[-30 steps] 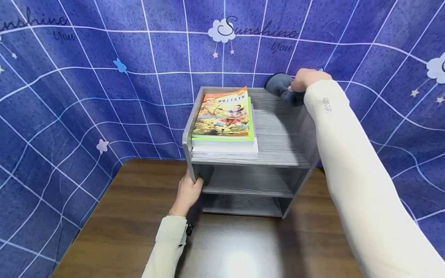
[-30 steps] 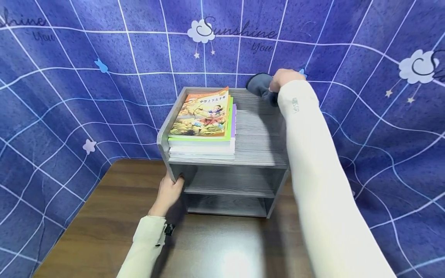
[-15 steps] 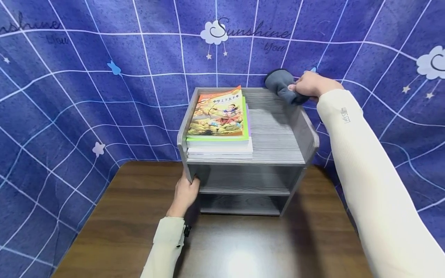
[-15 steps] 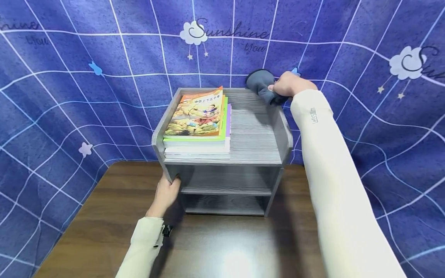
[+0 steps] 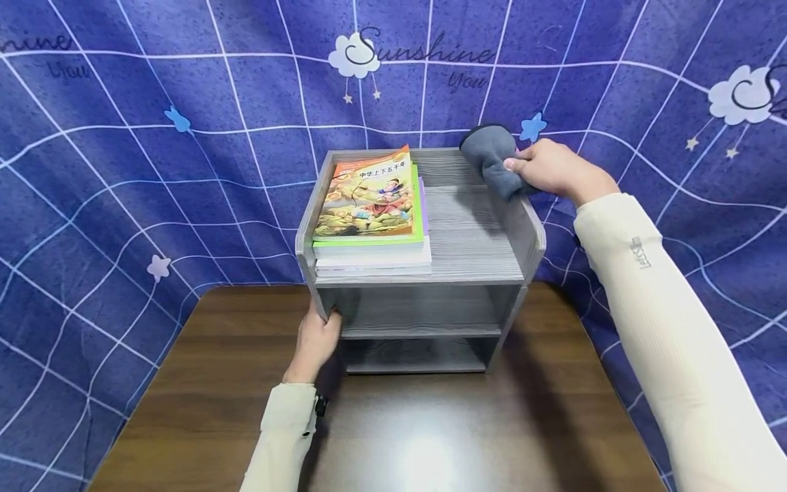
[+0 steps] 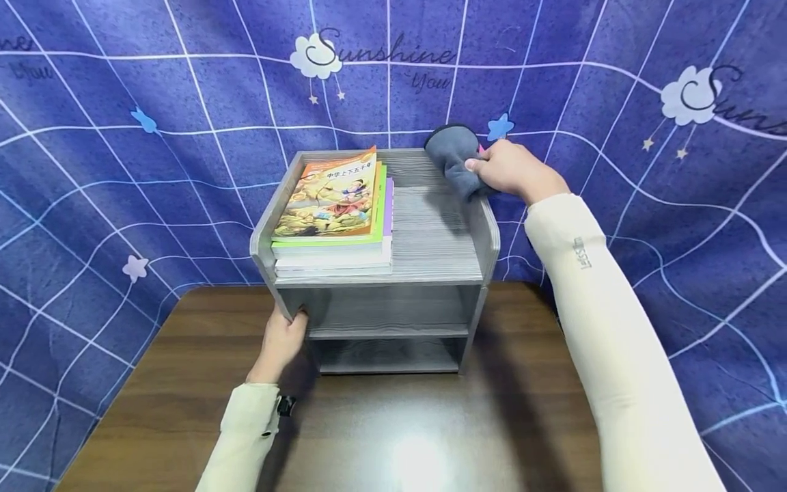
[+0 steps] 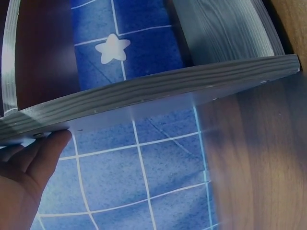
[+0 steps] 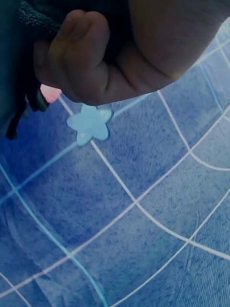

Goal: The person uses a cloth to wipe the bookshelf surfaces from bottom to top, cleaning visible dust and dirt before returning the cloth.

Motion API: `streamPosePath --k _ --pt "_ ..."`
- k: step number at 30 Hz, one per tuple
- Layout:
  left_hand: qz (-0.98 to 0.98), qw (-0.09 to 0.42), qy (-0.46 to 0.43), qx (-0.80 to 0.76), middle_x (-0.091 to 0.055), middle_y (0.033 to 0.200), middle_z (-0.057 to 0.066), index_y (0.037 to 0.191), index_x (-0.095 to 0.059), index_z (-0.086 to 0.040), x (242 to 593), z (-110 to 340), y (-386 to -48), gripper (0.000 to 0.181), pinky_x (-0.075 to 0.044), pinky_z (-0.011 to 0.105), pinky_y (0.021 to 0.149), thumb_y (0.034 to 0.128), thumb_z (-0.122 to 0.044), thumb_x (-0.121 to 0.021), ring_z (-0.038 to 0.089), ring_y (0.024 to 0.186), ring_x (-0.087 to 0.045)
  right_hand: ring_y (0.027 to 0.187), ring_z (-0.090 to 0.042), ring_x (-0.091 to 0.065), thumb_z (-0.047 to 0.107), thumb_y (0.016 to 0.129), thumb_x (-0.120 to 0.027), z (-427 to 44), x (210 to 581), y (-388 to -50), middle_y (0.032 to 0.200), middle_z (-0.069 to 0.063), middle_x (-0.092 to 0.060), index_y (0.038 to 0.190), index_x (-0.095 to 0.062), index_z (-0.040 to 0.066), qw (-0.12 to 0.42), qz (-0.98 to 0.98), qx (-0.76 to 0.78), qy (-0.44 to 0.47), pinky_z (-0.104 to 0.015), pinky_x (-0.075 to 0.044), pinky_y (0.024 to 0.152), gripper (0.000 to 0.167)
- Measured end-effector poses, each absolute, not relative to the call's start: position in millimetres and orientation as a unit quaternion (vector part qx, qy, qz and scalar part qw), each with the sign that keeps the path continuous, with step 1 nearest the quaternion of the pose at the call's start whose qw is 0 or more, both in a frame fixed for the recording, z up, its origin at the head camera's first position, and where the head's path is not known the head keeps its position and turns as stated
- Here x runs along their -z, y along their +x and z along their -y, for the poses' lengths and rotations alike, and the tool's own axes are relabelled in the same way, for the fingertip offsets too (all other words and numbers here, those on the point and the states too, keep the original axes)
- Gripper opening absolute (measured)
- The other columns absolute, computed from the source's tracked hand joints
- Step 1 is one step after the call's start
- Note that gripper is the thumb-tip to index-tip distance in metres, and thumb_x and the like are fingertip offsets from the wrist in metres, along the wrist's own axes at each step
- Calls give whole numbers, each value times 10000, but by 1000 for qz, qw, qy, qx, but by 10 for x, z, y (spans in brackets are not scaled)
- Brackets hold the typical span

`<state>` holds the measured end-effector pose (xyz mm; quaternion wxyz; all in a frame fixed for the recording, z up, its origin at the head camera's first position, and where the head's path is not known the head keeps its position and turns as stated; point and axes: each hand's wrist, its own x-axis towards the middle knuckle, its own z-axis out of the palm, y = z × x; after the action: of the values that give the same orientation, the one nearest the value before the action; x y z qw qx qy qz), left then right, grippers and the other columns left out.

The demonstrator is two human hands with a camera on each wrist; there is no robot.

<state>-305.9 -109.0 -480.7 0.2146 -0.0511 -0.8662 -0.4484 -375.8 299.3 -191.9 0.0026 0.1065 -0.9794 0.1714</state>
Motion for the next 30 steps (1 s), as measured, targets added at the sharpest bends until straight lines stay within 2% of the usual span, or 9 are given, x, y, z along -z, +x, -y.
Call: streamPosePath --k 3,5,11,15,19,25,30 --pt "868 216 -53 444 -634 1145 364 1321 -472 8 4807 1105 -3067 437 -442 620 922 929 -164 -556 533 1096 -599 1405 -485 -327 414 1062 -402 -2979 1982 -3589 1489 -278 -419 1477 -446 -29 23 977 -183 104 -582 -244 1136 609" --pt "868 218 -54 442 -635 1139 365 1319 -475 6 4808 1112 -3076 436 -445 621 916 927 -166 -560 535 1091 -600 1368 -491 -384 406 1061 -403 -2976 2037 -3475 1445 -281 -478 1444 -507 -24 45 976 -187 104 -592 -281 1111 586" --pt "870 207 -56 444 -627 1159 367 1331 -472 6 4814 1125 -3098 450 -442 618 928 932 -184 -557 533 1107 -593 1136 -465 -554 391 1063 -416 -2979 2168 -3202 1158 -263 -633 1206 -672 23 107 967 -205 109 -608 -393 950 471" --pt "871 198 -51 448 -623 1174 365 1340 -473 11 4815 1131 -3107 461 -438 615 938 933 -191 -555 530 1119 -588 1055 -421 -564 388 1058 -440 -2969 2226 -3060 1057 -223 -636 1042 -675 52 133 959 -224 110 -579 -406 905 411" --pt "873 186 -44 449 -617 1192 363 1336 -466 1 4807 1121 -3103 453 -438 608 938 937 -195 -550 526 1129 -583 1040 -412 -573 391 1052 -455 -2980 2301 -2911 1016 -197 -640 953 -646 78 162 953 -234 109 -564 -408 903 380" --pt "873 176 -38 452 -609 1195 372 1335 -463 6 4778 1125 -3093 461 -438 619 926 933 -205 -543 541 1123 -578 1061 -435 -578 422 1052 -460 -2968 2402 -2720 1003 -177 -651 966 -633 116 195 946 -233 109 -576 -405 907 361" --pt "871 187 -45 451 -615 1165 379 1317 -469 19 4798 1133 -3113 453 -440 622 909 921 -188 -547 545 1094 -587 1097 -477 -602 366 1048 -517 -2965 2530 -2587 1068 -215 -693 1236 -675 121 244 933 -232 123 -601 -410 951 346"
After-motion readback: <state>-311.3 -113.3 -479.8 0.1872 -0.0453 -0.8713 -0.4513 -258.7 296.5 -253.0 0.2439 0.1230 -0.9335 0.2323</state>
